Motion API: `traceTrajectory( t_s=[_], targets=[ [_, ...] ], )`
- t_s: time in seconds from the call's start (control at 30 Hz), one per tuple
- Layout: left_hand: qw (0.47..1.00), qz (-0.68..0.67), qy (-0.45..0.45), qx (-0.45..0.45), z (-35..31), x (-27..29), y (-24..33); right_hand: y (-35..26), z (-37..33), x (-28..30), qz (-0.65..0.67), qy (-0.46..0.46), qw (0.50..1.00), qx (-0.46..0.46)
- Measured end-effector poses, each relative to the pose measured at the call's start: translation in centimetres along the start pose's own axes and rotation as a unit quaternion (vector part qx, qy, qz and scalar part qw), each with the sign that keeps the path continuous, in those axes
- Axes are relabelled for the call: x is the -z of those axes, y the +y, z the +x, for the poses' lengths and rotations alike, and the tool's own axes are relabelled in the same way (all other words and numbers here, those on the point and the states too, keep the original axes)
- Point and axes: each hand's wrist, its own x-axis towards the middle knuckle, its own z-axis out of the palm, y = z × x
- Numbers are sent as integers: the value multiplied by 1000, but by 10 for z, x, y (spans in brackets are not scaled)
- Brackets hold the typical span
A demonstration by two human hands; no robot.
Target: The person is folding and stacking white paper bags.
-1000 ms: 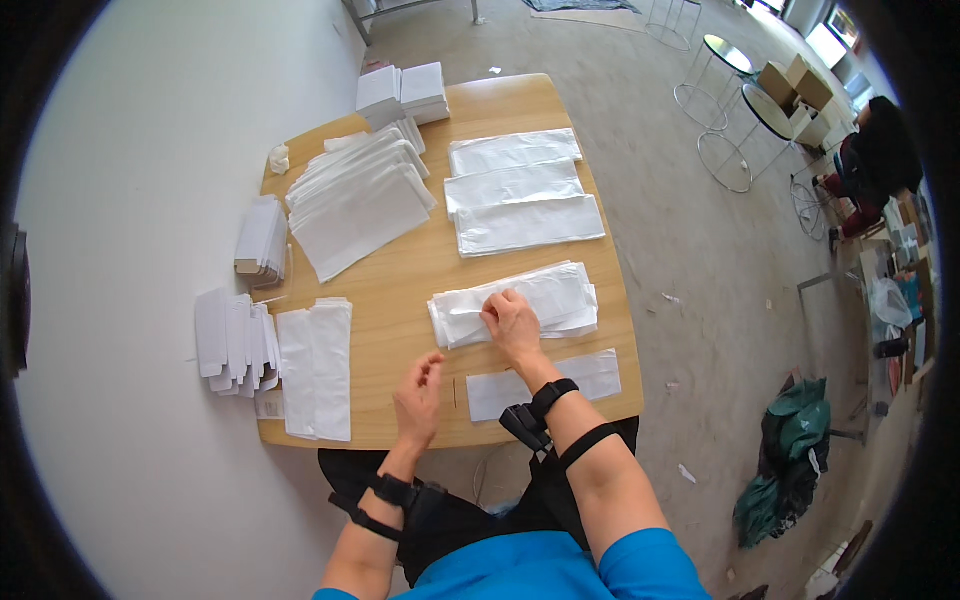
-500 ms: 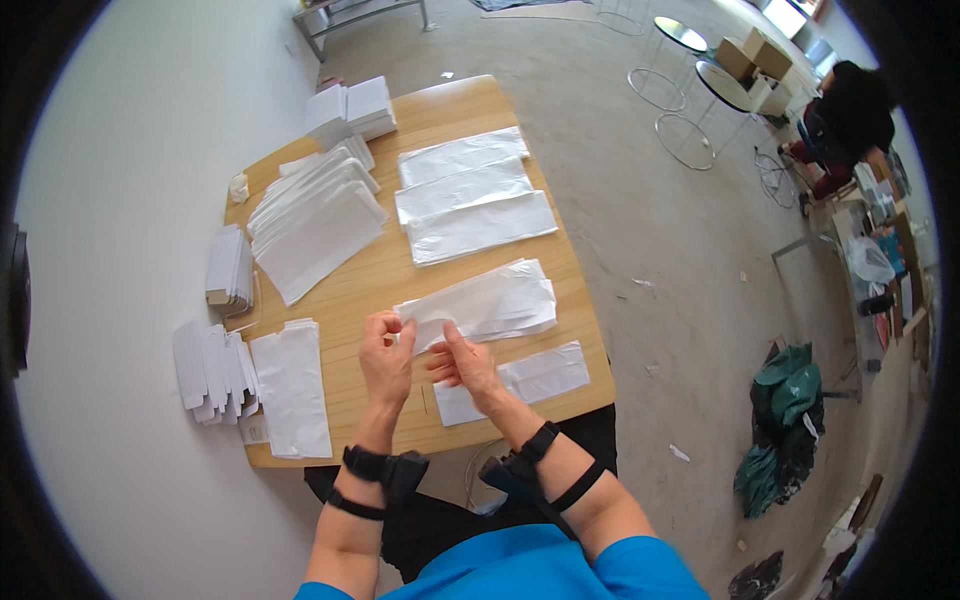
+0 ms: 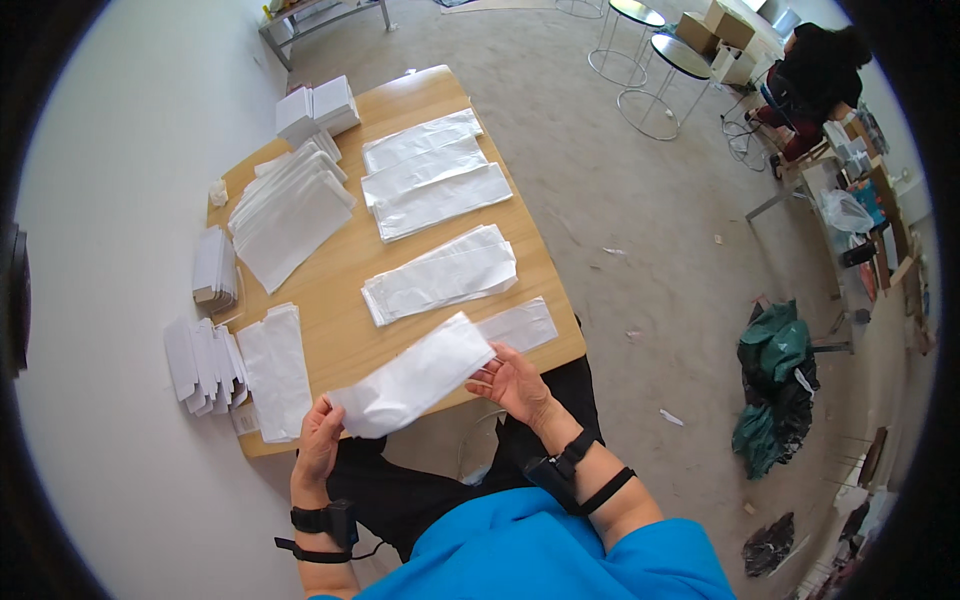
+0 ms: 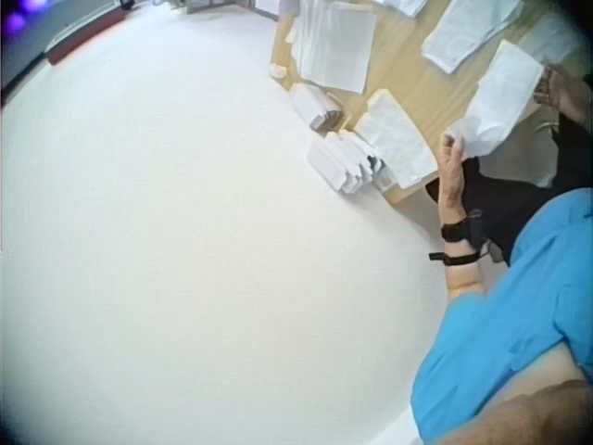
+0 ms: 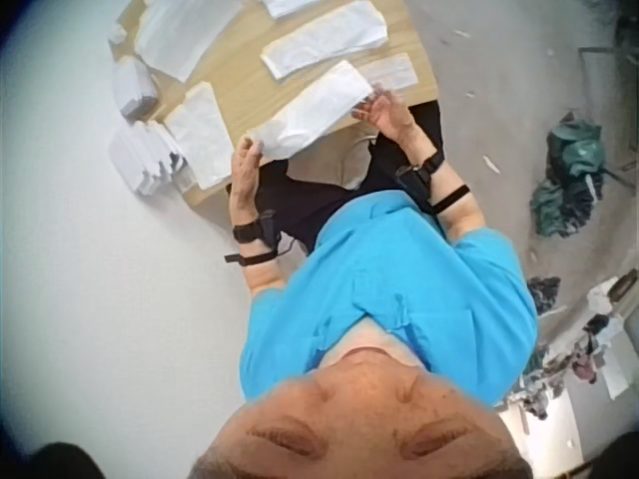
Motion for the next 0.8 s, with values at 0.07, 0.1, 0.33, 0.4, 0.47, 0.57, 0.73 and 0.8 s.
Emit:
traceTrajectory(
  t_s=[0.07, 0.1, 0.33, 0.4, 0.47, 0.57, 0.73, 0.8],
  targets=[
    [999, -37, -24, 21, -16, 2, -6, 6, -10, -3, 40, 47, 997, -54],
    [998, -39, -48, 31, -22, -1, -3, 9, -9, 3, 50, 23, 996, -71],
    [991, -91, -98, -11, -76, -7, 32, 60, -15, 4, -146, -36, 966, -210],
    [987, -113, -107, -32, -87, -13, 43, 69, -17, 5, -151, -64, 964, -210],
    [983, -135, -118, -46, -95, -19, 53, 68, -26, -5, -31, -87, 953, -289],
    [966, -179, -169, -82, -101, -20, 62, 85, -33, -8, -18, -124, 944, -304],
    [965, -185, -155, -100, -112, -14, 65, 98, -43, -26, 97, -197, 931, -290],
    [962, -196, -158, -108, -115, -9, 62, 95, -46, -27, 90, -197, 940, -265]
  ],
)
